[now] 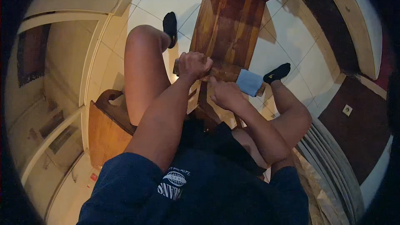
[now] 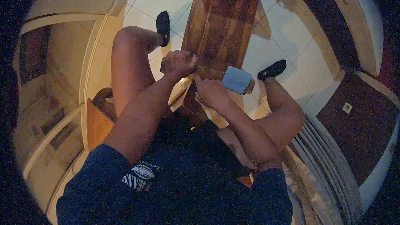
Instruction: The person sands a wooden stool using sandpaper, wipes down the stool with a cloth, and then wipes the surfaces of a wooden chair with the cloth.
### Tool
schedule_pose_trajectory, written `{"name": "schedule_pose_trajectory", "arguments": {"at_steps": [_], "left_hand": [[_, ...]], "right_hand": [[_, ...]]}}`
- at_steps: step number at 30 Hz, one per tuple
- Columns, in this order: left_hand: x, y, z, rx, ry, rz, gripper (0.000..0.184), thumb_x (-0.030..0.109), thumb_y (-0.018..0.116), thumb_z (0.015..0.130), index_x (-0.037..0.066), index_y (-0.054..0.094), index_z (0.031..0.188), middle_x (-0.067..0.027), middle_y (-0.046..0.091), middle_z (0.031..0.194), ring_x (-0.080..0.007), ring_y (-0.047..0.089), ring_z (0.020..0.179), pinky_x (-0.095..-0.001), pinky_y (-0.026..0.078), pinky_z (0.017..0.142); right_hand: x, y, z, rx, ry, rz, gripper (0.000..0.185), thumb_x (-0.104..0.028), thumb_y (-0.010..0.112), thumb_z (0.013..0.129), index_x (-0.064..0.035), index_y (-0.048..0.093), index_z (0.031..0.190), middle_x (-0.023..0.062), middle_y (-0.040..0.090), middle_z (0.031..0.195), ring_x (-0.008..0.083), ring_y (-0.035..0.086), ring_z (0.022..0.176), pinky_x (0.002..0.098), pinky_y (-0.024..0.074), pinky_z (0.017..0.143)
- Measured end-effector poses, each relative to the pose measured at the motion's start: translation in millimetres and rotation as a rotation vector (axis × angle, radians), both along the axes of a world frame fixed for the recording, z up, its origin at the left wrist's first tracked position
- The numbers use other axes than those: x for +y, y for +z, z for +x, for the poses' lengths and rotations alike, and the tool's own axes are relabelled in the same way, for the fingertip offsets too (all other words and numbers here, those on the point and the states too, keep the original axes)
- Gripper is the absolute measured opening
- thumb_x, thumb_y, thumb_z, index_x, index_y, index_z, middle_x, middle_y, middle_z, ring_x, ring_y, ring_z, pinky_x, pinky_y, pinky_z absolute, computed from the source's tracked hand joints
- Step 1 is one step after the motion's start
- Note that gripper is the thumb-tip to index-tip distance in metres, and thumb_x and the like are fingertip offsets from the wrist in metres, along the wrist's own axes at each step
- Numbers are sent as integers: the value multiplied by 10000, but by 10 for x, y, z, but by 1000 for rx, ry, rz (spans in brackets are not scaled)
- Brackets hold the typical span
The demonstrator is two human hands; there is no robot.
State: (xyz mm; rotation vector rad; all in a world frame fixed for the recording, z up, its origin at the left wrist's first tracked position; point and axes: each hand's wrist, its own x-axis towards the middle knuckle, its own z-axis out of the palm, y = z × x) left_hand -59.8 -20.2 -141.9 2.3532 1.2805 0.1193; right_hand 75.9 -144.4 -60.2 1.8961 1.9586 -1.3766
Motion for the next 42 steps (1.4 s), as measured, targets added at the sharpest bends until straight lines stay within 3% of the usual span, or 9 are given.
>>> {"name": "schedule_pose_trajectory", "arguments": {"at_steps": [5, 8, 12, 17, 21, 24, 25, 28, 42], "left_hand": [[25, 100, 36, 137, 5, -61, 320, 395, 683, 793, 105, 724, 922, -134, 722, 960, -318, 675, 938, -475, 472, 842], [20, 14, 8, -87, 26, 132, 477, 382, 685, 783, 118, 671, 1181, -155, 654, 1231, -328, 602, 1151, -499, 436, 956], [24, 51, 38, -107, 18, 360, 629, 363, 685, 772, 136, 568, 1347, -160, 566, 1334, -341, 503, 1285, -515, 382, 1043], [39, 106, 66, -77, 41, 418, 634, 358, 678, 774, 127, 570, 1354, -184, 581, 1275, -363, 506, 1276, -518, 366, 1076], [24, 134, 28, -30, 26, 123, 566, 365, 686, 771, 121, 597, 1274, -171, 599, 1251, -337, 527, 1228, -514, 401, 993], [45, 200, 55, 147, 19, -42, 445, 386, 677, 762, 95, 664, 1098, -133, 630, 1073, -312, 562, 1127, -485, 406, 927], [41, 171, 43, 148, 19, -42, 445, 386, 677, 762, 95, 664, 1098, -133, 630, 1073, -312, 562, 1127, -485, 406, 927], [19, 54, 1, -4, -24, 121, 260, 373, 664, 807, 114, 645, 793, -96, 682, 833, -295, 632, 857, -477, 411, 769], [7, 70, 18, 7, -19, 61, 325, 308, 577, 894, 100, 731, 697, -121, 704, 715, -304, 692, 715, -467, 479, 736]], "right_hand": [[-16, -10, -3, -29, 5, 25, 603, -277, 667, 871, -20, 405, 1350, 254, 693, 1008, 440, 679, 944, 539, 525, 817], [34, -13, -9, -37, 34, -24, 626, -291, 659, 881, -24, 395, 1381, 246, 695, 1006, 440, 682, 939, 534, 531, 803], [29, -27, -10, -35, 22, -33, 620, -301, 654, 889, -33, 399, 1387, 245, 695, 1002, 443, 682, 935, 536, 532, 801], [44, -45, -2, -15, 0, -31, 591, -304, 655, 894, -36, 415, 1362, 245, 694, 1002, 446, 681, 931, 536, 534, 798], [21, -59, -23, -43, -17, -19, 579, -303, 663, 894, -33, 421, 1345, 247, 694, 995, 446, 680, 932, 537, 533, 798], [17, -61, -13, -45, 16, 5, 569, -300, 671, 891, -33, 421, 1326, 244, 695, 982, 445, 680, 936, 540, 533, 800], [25, -48, -11, -45, 16, 5, 569, -300, 671, 891, -33, 421, 1326, 244, 695, 982, 445, 680, 936, 540, 533, 800], [51, -6, 6, -23, 9, -30, 556, -299, 677, 888, -37, 419, 1304, 243, 693, 983, 443, 679, 940, 540, 532, 800], [87, -17, -21, 36, -12, 59, 524, -250, 645, 898, -30, 434, 1324, 237, 683, 1013, 431, 671, 940, 539, 530, 795]]}}
